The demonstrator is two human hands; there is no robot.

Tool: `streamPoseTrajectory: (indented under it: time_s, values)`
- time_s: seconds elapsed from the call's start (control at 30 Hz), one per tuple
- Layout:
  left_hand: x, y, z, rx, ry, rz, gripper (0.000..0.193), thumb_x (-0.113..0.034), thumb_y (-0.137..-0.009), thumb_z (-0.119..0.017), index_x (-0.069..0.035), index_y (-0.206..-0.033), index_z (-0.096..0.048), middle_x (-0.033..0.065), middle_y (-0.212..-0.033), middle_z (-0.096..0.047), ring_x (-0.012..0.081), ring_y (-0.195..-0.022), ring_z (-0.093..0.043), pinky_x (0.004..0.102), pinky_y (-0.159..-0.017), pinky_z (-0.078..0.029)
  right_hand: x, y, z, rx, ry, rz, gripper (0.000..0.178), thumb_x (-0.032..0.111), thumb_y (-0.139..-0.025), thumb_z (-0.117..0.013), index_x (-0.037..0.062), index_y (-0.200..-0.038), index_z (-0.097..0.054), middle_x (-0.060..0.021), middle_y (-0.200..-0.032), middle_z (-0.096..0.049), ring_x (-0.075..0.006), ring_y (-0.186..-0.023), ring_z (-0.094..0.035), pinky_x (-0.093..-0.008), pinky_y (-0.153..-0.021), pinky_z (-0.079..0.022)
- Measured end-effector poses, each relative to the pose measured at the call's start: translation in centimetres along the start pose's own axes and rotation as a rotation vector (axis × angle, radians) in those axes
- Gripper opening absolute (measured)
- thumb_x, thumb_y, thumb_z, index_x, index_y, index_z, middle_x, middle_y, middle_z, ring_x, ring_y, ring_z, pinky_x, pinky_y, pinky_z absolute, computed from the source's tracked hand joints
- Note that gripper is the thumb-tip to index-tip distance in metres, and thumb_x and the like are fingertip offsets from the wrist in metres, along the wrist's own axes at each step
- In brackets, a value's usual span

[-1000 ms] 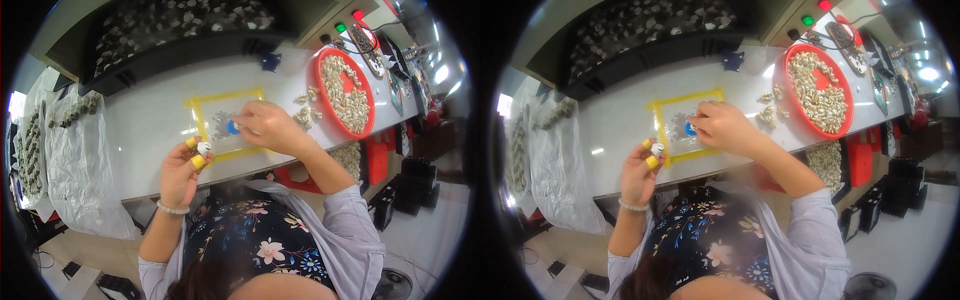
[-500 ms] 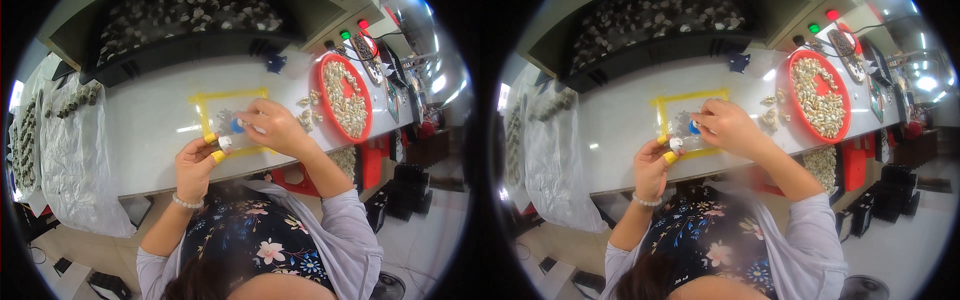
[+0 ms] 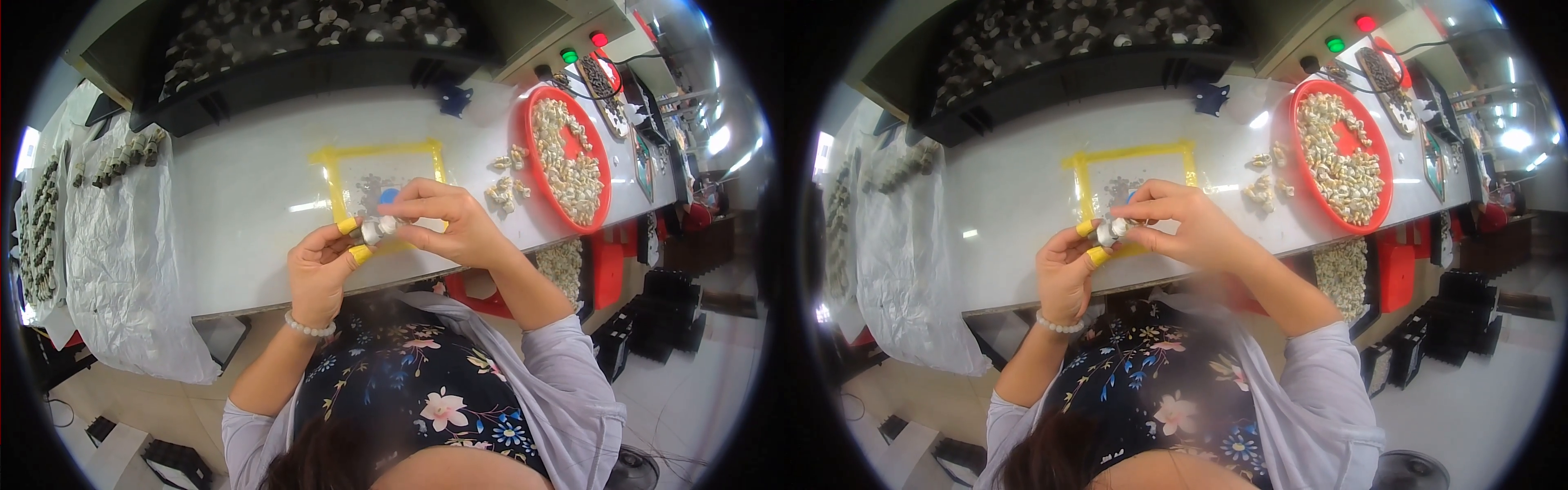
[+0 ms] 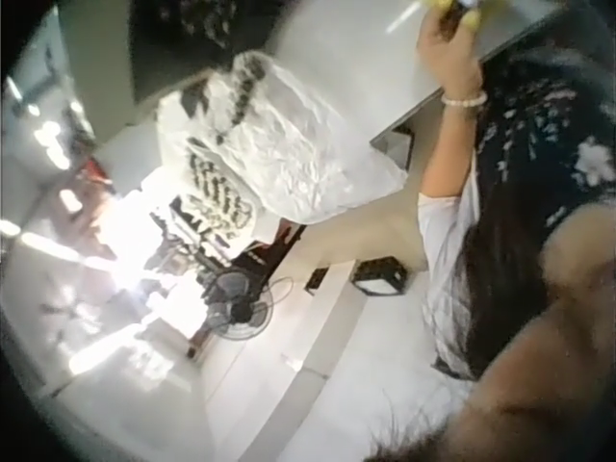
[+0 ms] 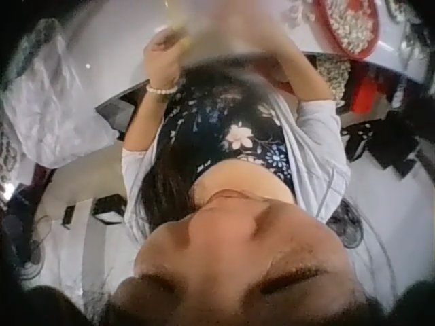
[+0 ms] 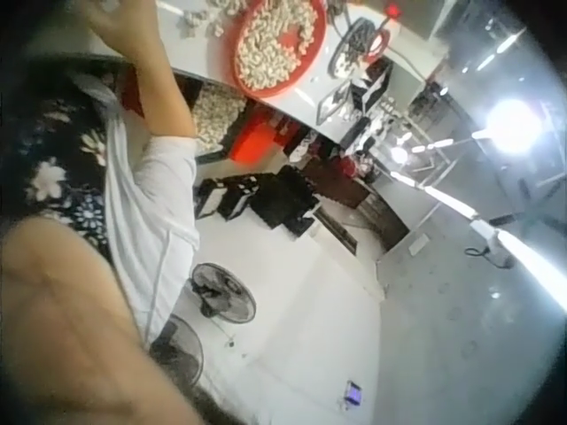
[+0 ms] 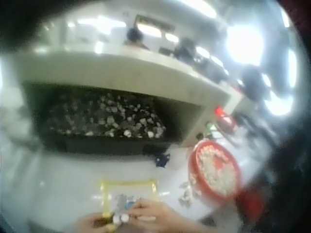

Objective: The person assembles small plastic components by hand, placing white caps onto gray housings at a workbench.

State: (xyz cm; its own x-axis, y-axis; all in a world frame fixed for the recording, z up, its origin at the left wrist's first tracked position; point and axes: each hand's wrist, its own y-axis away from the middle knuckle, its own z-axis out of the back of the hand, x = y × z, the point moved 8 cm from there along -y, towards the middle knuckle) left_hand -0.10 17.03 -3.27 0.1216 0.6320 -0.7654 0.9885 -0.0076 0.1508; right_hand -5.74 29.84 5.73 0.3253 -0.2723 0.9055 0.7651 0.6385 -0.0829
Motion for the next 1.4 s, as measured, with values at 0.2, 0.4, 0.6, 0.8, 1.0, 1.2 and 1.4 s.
streamPoseTrajectory:
  time_s: [0.2, 0.4, 0.6, 0.8, 1.0, 1.2, 1.4]
  values:
    - [0.1, 0.1, 0.1, -0.016, 0.013, -0.001, 0.031, 0.010, -0.077, -0.060, 0.006, -0.108, -0.056, 0.0136, -0.107, -0.060, 0.0192, -0.096, -0.060, 0.0297, -0.084, -0.050, -0.1, 0.0, -0.5, 0.005, -0.010, -0.008, 0.028, 0.000, -0.075, -0.064, 0.0029, -0.103, -0.065, -0.0085, -0.087, -0.060, -0.0177, -0.079, -0.057, -0.0261, -0.069, -0.045]
    - [0.2, 0.2, 0.1, -0.009, -0.051, -0.041, 0.029, 0.011, -0.077, -0.059, 0.008, -0.106, -0.057, 0.0136, -0.105, -0.060, 0.0190, -0.096, -0.060, 0.0299, -0.085, -0.050, -0.2, 0.4, -0.6, -0.012, 0.055, -0.010, 0.028, 0.004, -0.078, -0.063, 0.0074, -0.106, -0.064, -0.0070, -0.087, -0.058, -0.0189, -0.077, -0.057, -0.0259, -0.068, -0.044]
    - [0.0, 0.1, 0.0, 0.015, -0.016, -0.034, 0.028, 0.010, -0.077, -0.061, 0.006, -0.104, -0.056, 0.0138, -0.104, -0.061, 0.0189, -0.095, -0.060, 0.0304, -0.086, -0.050, -1.9, 0.3, -0.8, 0.023, -0.150, -0.179, 0.025, 0.000, -0.077, -0.063, 0.0017, -0.103, -0.065, -0.0068, -0.088, -0.060, -0.0146, -0.080, -0.055, -0.0239, -0.069, -0.043]
    - [-0.1, 0.2, -0.1, 0.023, -0.005, -0.063, 0.029, 0.011, -0.077, -0.060, 0.005, -0.105, -0.055, 0.0139, -0.107, -0.059, 0.0202, -0.098, -0.059, 0.0312, -0.087, -0.049, -1.9, 0.6, -1.0, 0.001, -0.252, -0.166, 0.025, 0.000, -0.078, -0.063, 0.0003, -0.103, -0.064, -0.0069, -0.091, -0.059, -0.0146, -0.086, -0.054, -0.0232, -0.074, -0.042]
    - [-0.2, 0.3, -0.2, 0.038, -0.012, -0.079, 0.030, 0.013, -0.077, -0.058, 0.005, -0.105, -0.055, 0.0140, -0.108, -0.058, 0.0207, -0.099, -0.058, 0.0316, -0.088, -0.049, -1.8, 1.1, -0.7, 0.006, -0.208, -0.167, 0.026, 0.000, -0.078, -0.062, 0.0000, -0.104, -0.064, -0.0075, -0.094, -0.059, -0.0153, -0.087, -0.054, -0.0241, -0.076, -0.042]
    - [-0.3, 0.3, -0.2, 0.032, -0.032, -0.060, 0.031, 0.013, -0.076, -0.058, 0.005, -0.106, -0.054, 0.0138, -0.107, -0.058, 0.0209, -0.098, -0.059, 0.0318, -0.087, -0.049, -2.5, 1.8, 0.0, -0.082, -0.303, -0.231, 0.025, 0.001, -0.079, -0.062, -0.0007, -0.104, -0.063, -0.0073, -0.096, -0.059, -0.0137, -0.085, -0.054, -0.0226, -0.073, -0.042]
    - [-0.4, 0.3, -0.4, 0.034, -0.019, -0.052, 0.031, 0.011, -0.076, -0.059, 0.006, -0.106, -0.053, 0.0140, -0.107, -0.058, 0.0212, -0.097, -0.059, 0.0320, -0.086, -0.049, -1.8, 1.8, 1.5, -0.168, -0.090, -0.132, 0.028, -0.003, -0.075, -0.064, 0.0012, -0.102, -0.064, -0.0052, -0.092, -0.058, -0.0127, -0.081, -0.054, -0.0227, -0.071, -0.042]
